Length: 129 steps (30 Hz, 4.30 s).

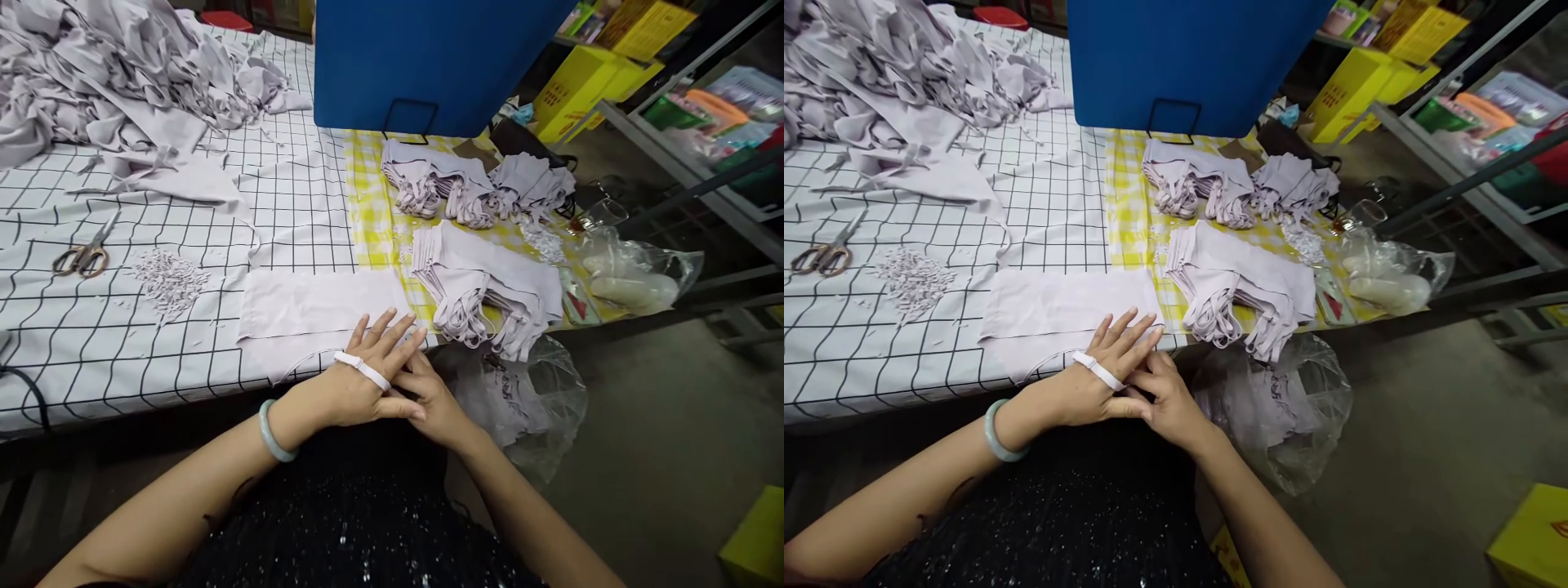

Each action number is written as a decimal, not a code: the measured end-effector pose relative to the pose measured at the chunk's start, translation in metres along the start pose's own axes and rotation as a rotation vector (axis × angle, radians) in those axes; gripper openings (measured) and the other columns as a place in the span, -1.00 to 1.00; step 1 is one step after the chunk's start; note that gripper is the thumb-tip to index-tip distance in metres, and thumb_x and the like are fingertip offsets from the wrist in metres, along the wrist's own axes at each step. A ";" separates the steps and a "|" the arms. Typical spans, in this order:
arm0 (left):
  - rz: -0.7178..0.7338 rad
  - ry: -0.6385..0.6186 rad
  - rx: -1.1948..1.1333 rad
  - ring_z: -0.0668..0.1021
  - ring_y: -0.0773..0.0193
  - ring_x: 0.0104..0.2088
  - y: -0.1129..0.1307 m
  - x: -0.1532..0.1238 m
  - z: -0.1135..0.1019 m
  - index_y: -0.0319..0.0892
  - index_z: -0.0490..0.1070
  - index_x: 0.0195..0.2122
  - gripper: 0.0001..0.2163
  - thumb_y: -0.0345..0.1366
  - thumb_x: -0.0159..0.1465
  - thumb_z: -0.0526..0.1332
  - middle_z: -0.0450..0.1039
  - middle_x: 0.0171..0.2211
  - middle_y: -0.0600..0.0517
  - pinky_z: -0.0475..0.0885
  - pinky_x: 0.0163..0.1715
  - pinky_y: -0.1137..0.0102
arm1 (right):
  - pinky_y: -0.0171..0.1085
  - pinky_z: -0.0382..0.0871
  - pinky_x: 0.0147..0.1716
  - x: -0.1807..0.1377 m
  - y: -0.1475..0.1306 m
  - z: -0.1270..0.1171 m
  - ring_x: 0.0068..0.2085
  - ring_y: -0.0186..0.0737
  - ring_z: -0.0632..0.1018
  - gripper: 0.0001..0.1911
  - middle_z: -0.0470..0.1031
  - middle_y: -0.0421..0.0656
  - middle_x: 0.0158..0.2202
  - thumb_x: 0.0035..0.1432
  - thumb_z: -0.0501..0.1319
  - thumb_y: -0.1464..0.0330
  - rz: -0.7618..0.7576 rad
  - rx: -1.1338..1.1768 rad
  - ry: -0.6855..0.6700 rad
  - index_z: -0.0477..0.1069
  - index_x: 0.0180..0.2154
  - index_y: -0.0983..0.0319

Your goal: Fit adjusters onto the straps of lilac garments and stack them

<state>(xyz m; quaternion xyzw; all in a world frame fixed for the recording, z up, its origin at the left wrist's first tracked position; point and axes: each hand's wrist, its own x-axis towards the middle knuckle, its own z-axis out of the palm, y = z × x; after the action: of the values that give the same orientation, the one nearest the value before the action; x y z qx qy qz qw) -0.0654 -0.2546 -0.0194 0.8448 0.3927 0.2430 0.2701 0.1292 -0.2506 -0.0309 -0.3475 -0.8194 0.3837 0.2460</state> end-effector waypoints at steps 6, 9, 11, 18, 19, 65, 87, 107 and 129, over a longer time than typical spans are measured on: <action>-0.089 -0.038 -0.092 0.12 -0.09 0.41 -0.022 -0.002 -0.004 -0.16 0.22 0.31 -0.30 -0.14 0.19 0.40 0.17 0.35 -0.24 0.05 0.34 -0.11 | -0.27 0.34 -0.38 0.017 -0.005 -0.009 -0.44 -0.32 0.37 -0.77 0.42 -0.23 -0.43 0.17 0.33 0.14 0.434 0.571 0.255 0.54 -0.31 0.18; -0.157 0.098 -0.094 0.36 -0.03 0.29 -0.025 -0.002 0.009 -0.10 0.52 0.03 -0.73 -0.34 0.29 0.28 0.41 0.21 -0.14 0.12 0.30 -0.13 | -0.33 0.28 -0.47 0.034 -0.006 -0.017 -0.50 -0.39 0.31 -0.70 0.46 -0.23 -0.43 0.02 0.43 0.11 0.548 0.790 0.308 0.56 -0.33 0.20; -0.181 0.185 -0.083 0.45 -0.03 0.22 -0.024 0.000 0.018 -0.11 0.59 -0.13 -0.84 -0.36 0.32 0.24 0.48 0.14 -0.13 0.23 0.24 -0.13 | -0.34 0.30 -0.46 0.048 -0.007 -0.024 -0.46 -0.39 0.34 -0.68 0.50 -0.20 -0.36 -0.06 0.48 0.13 0.575 0.859 0.309 0.58 -0.34 0.21; -0.212 0.177 0.028 0.40 -0.02 0.26 -0.019 0.001 0.021 -0.11 0.60 -0.20 -0.84 -0.39 0.33 0.20 0.48 0.16 -0.07 0.12 0.28 -0.17 | -0.39 0.43 -0.29 0.096 -0.002 -0.060 -0.27 -0.37 0.50 -0.75 0.49 -0.25 -0.33 -0.05 0.49 0.25 0.565 1.069 0.332 0.51 -0.36 0.19; -0.211 0.174 0.035 0.40 -0.02 0.26 -0.019 0.001 0.021 -0.11 0.60 -0.21 -0.84 -0.39 0.33 0.20 0.47 0.16 -0.06 0.12 0.28 -0.17 | -0.39 0.45 -0.26 0.102 -0.002 -0.064 -0.28 -0.38 0.50 -0.77 0.48 -0.26 -0.35 -0.01 0.47 0.27 0.567 1.099 0.332 0.49 -0.35 0.18; -0.174 0.169 0.252 0.44 0.05 -0.21 -0.059 0.006 -0.010 -0.24 0.39 -0.30 -0.91 -0.49 0.22 0.12 0.41 -0.23 -0.16 0.47 -0.16 0.17 | -0.46 -0.22 -0.72 0.062 -0.020 0.010 -0.68 -0.55 -0.06 -0.64 0.07 -0.44 -0.70 0.02 0.30 0.07 0.865 0.741 0.087 0.41 -0.39 0.25; -0.374 0.328 -0.056 0.48 0.18 -0.28 -0.058 0.017 -0.015 -0.19 0.37 -0.40 -0.91 -0.47 0.24 0.15 0.44 -0.33 -0.06 0.42 -0.22 0.31 | -0.41 0.32 -0.72 0.090 -0.013 0.023 -0.71 -0.48 0.27 -0.63 0.39 -0.29 -0.67 -0.09 0.38 0.10 0.846 0.808 0.295 0.45 -0.43 0.27; -0.434 0.281 -0.037 0.47 0.17 -0.26 -0.054 0.019 -0.017 -0.17 0.36 -0.41 -0.90 -0.43 0.25 0.19 0.44 -0.31 -0.04 0.40 -0.22 0.30 | -0.41 0.33 -0.73 0.093 -0.017 0.029 -0.74 -0.48 0.26 -0.74 0.32 -0.35 -0.70 0.01 0.28 0.16 0.847 0.687 0.299 0.40 -0.47 0.23; -0.171 -0.057 0.342 0.04 -0.06 0.43 -0.080 0.037 -0.016 -0.20 0.15 0.36 -0.50 -0.18 0.43 0.04 0.00 0.43 -0.14 -0.13 0.37 -0.06 | -0.18 0.35 -0.12 -0.032 -0.008 0.055 -0.34 -0.19 0.50 -0.58 0.41 -0.29 -0.54 0.17 0.28 0.05 0.674 0.513 0.346 0.39 -0.06 0.19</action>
<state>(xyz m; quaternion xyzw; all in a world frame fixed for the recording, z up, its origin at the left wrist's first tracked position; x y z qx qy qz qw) -0.0965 -0.1772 -0.0517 0.8486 0.4908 0.1249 0.1531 0.1092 -0.3037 -0.0611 -0.5818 -0.4858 0.5691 0.3188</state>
